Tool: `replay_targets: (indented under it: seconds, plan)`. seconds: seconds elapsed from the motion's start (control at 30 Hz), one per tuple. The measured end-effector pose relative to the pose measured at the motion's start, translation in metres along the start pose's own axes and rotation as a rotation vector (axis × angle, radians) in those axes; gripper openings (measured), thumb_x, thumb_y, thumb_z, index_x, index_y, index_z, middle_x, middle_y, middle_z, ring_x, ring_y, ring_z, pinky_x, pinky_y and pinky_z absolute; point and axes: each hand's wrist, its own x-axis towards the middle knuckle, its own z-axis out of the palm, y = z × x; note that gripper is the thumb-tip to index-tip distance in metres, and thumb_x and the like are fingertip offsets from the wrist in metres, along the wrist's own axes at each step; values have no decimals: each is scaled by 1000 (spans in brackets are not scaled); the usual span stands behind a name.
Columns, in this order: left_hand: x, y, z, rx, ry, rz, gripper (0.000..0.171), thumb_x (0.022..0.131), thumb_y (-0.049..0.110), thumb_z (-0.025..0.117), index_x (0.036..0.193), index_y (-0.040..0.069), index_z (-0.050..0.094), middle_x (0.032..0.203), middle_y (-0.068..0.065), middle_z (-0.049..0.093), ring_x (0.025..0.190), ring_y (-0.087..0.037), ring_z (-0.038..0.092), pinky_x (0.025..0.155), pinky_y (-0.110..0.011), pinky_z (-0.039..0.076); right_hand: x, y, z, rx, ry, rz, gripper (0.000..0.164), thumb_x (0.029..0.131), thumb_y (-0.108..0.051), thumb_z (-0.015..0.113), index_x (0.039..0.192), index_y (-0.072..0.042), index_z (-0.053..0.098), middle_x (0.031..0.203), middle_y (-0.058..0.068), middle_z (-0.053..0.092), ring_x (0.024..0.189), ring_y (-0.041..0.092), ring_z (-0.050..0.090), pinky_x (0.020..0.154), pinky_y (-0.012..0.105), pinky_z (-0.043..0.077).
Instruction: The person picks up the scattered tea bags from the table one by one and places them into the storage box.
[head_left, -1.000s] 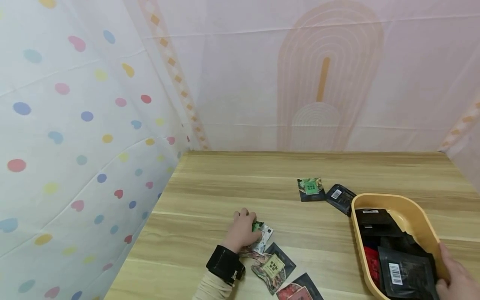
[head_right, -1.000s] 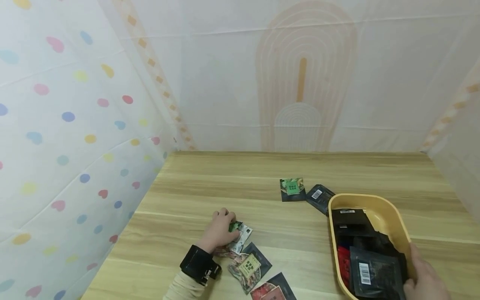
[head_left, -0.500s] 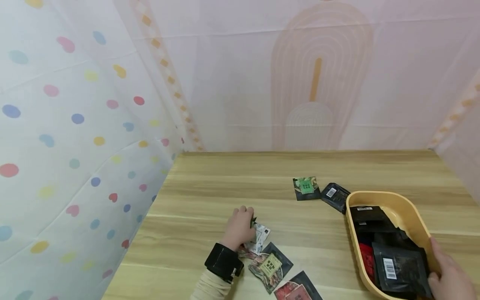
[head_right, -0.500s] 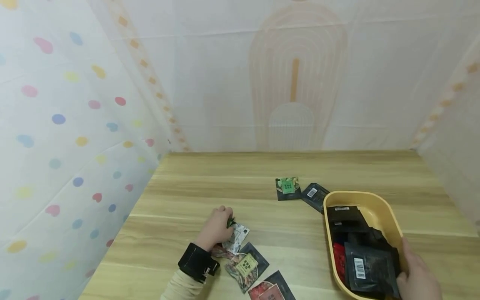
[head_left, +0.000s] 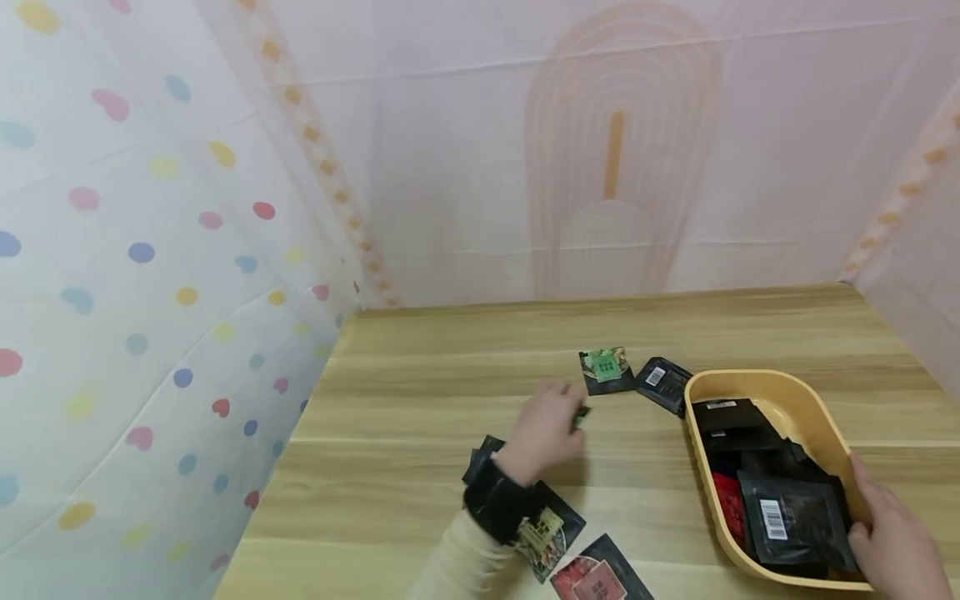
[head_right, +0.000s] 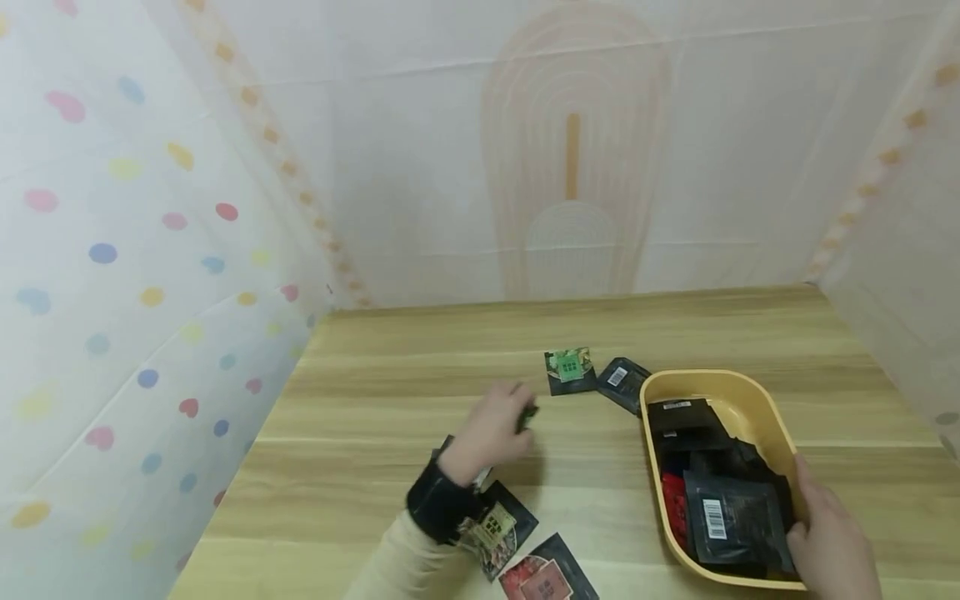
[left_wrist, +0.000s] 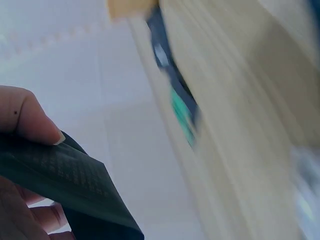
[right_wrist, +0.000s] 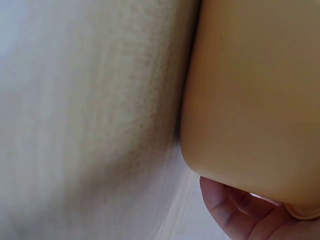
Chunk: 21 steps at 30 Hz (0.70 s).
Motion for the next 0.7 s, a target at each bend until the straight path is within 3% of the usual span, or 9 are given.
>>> replay_targets:
  seconds: [0.13, 0.23, 0.33, 0.4, 0.5, 0.63, 0.7]
  plan:
    - [33, 58, 5, 170, -75, 186, 39, 74, 25, 69, 109, 18, 55, 100, 5, 51, 92, -11, 46, 78, -22, 40, 0, 0, 1, 2, 2, 2, 89, 69, 9, 51, 143, -1, 2, 113, 43, 38, 96, 59, 41, 73, 62, 36]
    - [51, 100, 12, 229, -143, 288, 45, 78, 35, 66, 119, 25, 50, 111, 9, 46, 102, -10, 42, 81, -22, 38, -1, 0, 0, 5, 11, -3, 90, 69, 9, 52, 144, -2, 2, 112, 43, 38, 95, 59, 41, 73, 62, 36]
    - [64, 131, 24, 274, -167, 367, 44, 81, 45, 61, 121, 32, 46, 115, 12, 41, 108, -8, 37, 83, -22, 32, -4, 0, -1, 10, 27, -31, 91, 68, 10, 53, 144, -1, 4, 112, 43, 39, 95, 59, 40, 73, 62, 35]
    - [68, 144, 34, 304, -153, 418, 46, 82, 52, 57, 122, 35, 44, 119, 13, 39, 113, -7, 34, 89, -24, 29, -4, 1, 0, 8, 28, -34, 91, 67, 10, 54, 143, 0, 5, 111, 43, 39, 95, 59, 41, 73, 62, 36]
    - [71, 155, 48, 325, -158, 473, 64, 77, 67, 50, 132, 38, 36, 134, 12, 32, 128, -12, 24, 101, -35, 22, -6, -1, 1, 3, 3, -3, 91, 67, 11, 55, 143, 2, 5, 110, 42, 40, 94, 58, 42, 73, 61, 37]
    - [70, 156, 59, 296, -224, 485, 82, 74, 76, 41, 143, 40, 16, 149, 8, 13, 137, -17, -4, 107, -45, 8, -8, -6, 2, 7, 32, 5, 90, 67, 12, 54, 143, 1, 8, 109, 41, 40, 94, 58, 43, 73, 62, 37]
    - [68, 153, 60, 278, -243, 472, 83, 75, 75, 40, 144, 41, 11, 150, 9, 10, 137, -16, -7, 107, -45, 7, -11, -6, 2, 14, 64, -27, 90, 66, 12, 54, 143, 0, 9, 109, 41, 41, 93, 59, 43, 72, 62, 36]
